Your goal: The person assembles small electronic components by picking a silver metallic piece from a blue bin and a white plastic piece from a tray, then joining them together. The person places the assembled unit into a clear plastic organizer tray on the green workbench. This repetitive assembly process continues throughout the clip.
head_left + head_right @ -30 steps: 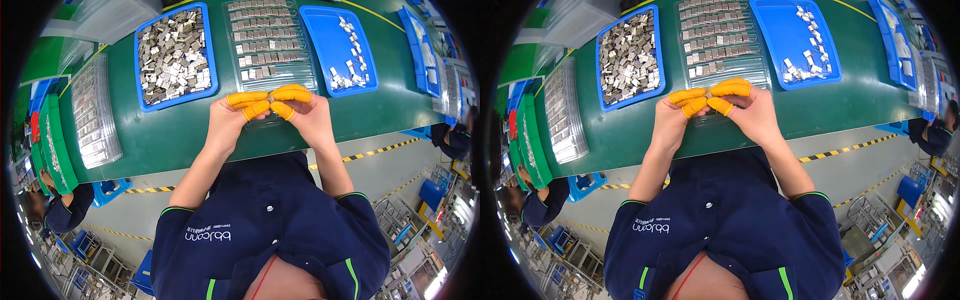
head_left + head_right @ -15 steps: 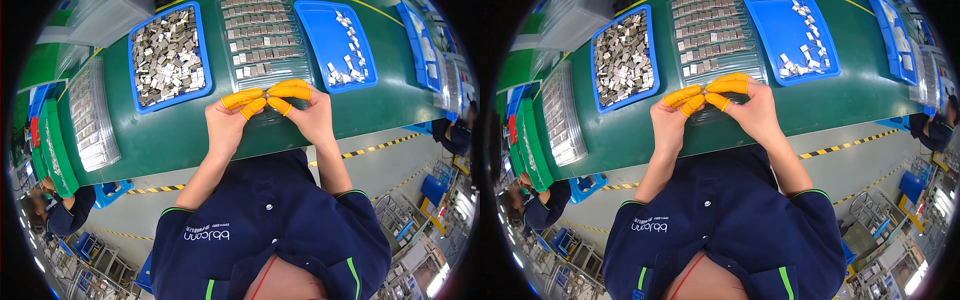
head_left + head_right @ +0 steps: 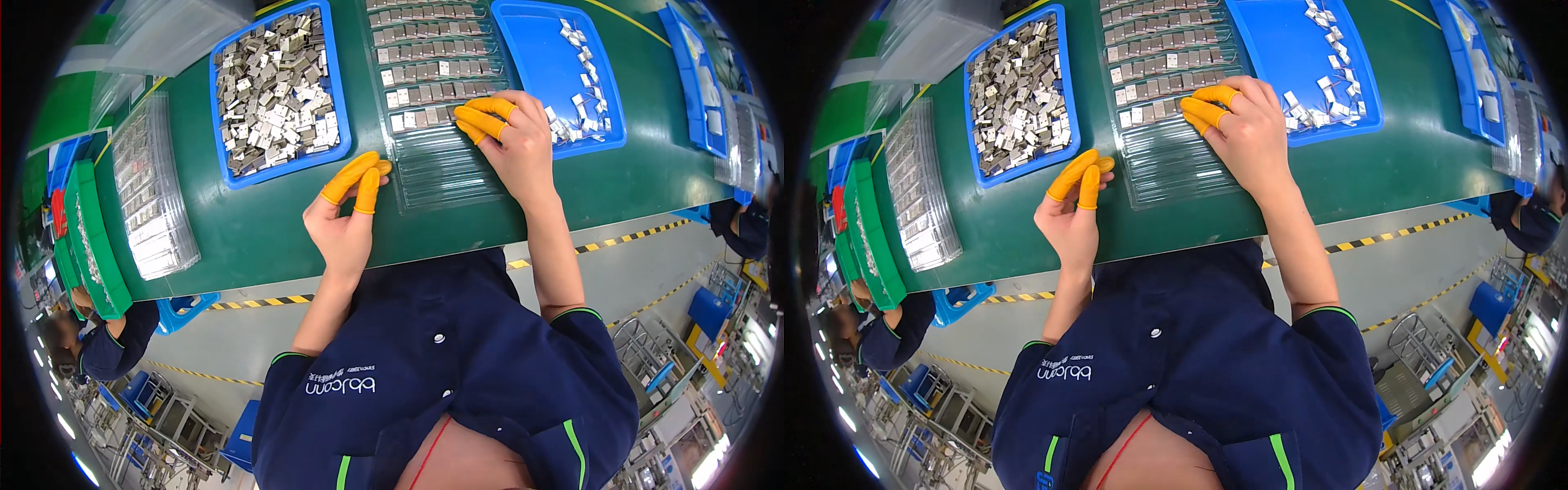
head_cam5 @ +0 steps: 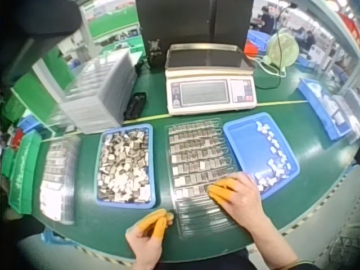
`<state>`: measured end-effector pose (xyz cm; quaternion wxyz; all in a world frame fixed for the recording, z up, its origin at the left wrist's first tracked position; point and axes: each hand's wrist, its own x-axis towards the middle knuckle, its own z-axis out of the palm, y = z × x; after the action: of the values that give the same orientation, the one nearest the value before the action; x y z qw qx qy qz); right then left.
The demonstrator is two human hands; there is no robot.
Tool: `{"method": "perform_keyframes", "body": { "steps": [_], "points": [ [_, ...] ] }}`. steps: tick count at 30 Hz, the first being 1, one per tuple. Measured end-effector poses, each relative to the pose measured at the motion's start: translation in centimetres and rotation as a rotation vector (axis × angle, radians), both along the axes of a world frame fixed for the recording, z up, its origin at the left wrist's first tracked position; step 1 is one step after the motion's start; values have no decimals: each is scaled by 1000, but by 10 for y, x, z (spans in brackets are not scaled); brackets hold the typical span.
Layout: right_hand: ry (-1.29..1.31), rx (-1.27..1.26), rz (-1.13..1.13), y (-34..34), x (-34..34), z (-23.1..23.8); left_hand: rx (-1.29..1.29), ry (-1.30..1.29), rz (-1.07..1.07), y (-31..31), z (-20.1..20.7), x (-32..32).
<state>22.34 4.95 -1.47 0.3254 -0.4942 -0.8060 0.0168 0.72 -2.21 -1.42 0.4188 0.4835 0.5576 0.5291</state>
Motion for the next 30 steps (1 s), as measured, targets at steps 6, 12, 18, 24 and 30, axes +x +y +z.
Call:
{"method": "perform_keyframes", "body": {
  "steps": [6, 12, 18, 24, 30],
  "points": [
    [-3, -18, 16, -1, 0, 6, 25, 17, 79, 6, -1, -11],
    [117, -19, -294, -8, 33, 25, 68, 177, 214, 20, 2, -45],
    [-38, -518, -632, -13, 65, 34, 144, 425, 347, 34, 9, -70],
    [15, -459, -437, -2, 65, 33, 113, 436, 269, 38, 2, -72],
    [90, -308, -582, 7, 73, 24, 101, 503, 201, 43, 7, -77]
  ]
}}
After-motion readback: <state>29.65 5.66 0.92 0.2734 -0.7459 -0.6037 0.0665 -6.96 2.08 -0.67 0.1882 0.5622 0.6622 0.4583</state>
